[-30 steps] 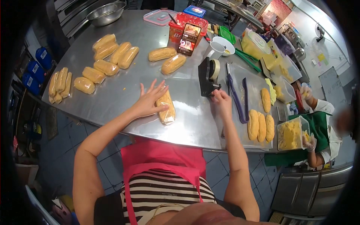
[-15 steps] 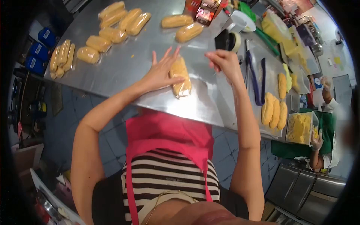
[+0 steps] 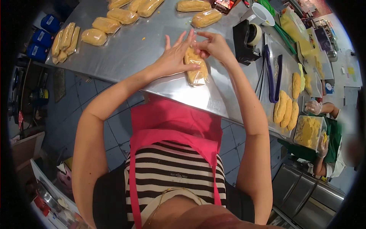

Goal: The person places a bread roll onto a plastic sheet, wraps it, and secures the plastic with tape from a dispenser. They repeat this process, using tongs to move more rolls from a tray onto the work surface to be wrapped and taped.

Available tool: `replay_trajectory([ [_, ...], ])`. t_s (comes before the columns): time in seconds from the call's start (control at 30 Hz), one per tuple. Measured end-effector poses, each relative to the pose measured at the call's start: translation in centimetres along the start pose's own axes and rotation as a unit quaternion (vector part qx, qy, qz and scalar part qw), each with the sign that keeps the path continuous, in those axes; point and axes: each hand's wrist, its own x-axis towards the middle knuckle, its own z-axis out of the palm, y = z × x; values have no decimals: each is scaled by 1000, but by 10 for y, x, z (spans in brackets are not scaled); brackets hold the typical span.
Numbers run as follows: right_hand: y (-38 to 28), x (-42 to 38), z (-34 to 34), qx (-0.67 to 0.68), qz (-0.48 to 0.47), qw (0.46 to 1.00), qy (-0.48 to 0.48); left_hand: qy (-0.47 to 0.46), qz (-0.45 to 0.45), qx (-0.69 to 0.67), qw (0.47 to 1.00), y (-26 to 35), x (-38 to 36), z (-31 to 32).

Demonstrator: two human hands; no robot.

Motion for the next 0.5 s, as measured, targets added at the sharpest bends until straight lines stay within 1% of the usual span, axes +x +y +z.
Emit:
replay_trajectory([
  [0.1, 18, 10, 8, -101, -53, 991, 72, -4, -10, 5, 1000, 4, 0, -1],
  [0.17, 16, 11, 5, -147, -66, 985, 57, 0, -10, 24, 1000, 5, 1, 0],
  [0.2, 12, 11, 4, -171, -74, 981, 50, -19, -14, -6, 1000, 3, 1, 1],
  [0.23, 11, 8, 3, -156, -63, 985, 49, -38, -19, -36, 998, 1, 1, 1],
  [0.3, 11, 0, 3, -141, -48, 988, 49, -48, -19, -32, 998, 0, 1, 0],
  [0.37, 23, -3, 1, -154, -45, 985, 57, -35, -10, 34, 999, 4, -2, -3],
  [0.5, 19, -21, -2, -179, -25, 982, 56, -16, -6, 10, 1000, 1, 2, -1],
])
